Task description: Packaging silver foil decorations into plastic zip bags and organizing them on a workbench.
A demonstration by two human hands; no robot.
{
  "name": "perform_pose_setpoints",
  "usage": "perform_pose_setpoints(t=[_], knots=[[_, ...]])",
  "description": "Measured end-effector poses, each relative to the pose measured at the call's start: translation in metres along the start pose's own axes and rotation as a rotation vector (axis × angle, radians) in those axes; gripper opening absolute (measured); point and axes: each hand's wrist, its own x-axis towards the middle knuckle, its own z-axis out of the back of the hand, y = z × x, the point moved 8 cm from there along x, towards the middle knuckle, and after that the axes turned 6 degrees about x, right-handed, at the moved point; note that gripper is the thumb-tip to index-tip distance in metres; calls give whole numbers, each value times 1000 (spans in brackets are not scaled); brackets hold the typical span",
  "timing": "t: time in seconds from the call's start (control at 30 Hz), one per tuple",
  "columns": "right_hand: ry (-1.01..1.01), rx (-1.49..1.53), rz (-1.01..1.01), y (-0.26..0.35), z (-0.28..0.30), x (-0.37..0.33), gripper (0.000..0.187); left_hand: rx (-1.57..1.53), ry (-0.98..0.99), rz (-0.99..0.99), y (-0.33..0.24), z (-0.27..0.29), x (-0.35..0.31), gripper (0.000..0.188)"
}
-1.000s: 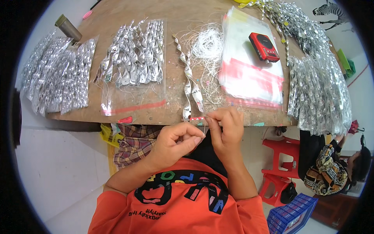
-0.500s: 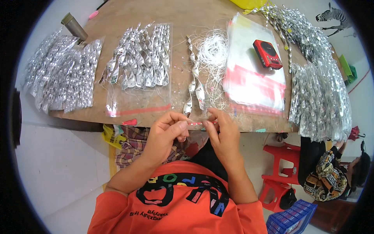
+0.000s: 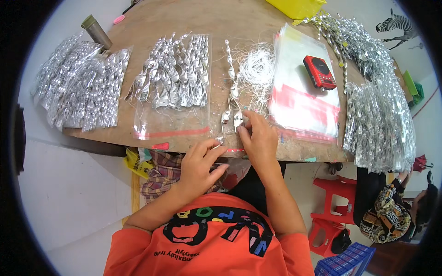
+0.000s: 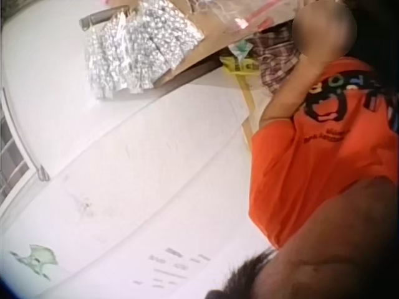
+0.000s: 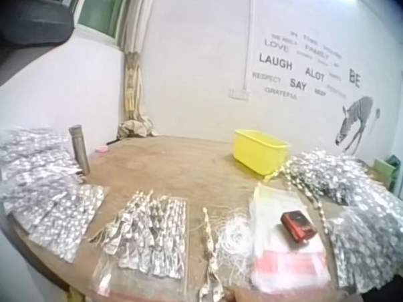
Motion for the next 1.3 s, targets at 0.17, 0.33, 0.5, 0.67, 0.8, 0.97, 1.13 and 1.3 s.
perform_pose_setpoints(t=[0.17,0.33,0.5,0.67,0.8,0.97,1.13,1.3], knots=[[-65,-85,175,10,0,9,19,38,20,-43,9,-12,-4,31],[-19,62,-11,-3,3,6,12,-124,41,121,18,-4,3,33],[115,311,-355,2,18,-23,9,-703,156,453,39,-18,-5,33],[173,724,-372,6,4,-64,15,-987,161,515,22,-37,-8,36],[90,977,-450,-1,-2,-71,25,-621,214,281,5,-28,-3,42],[173,1074,-558,-5,-7,-73,27,-551,312,157,0,-16,-4,32],[82,1113,-654,-5,0,-76,28,-185,-20,392,66,64,44,24],[150,1158,-643,-2,-4,-82,37,554,-319,228,166,131,102,49]])
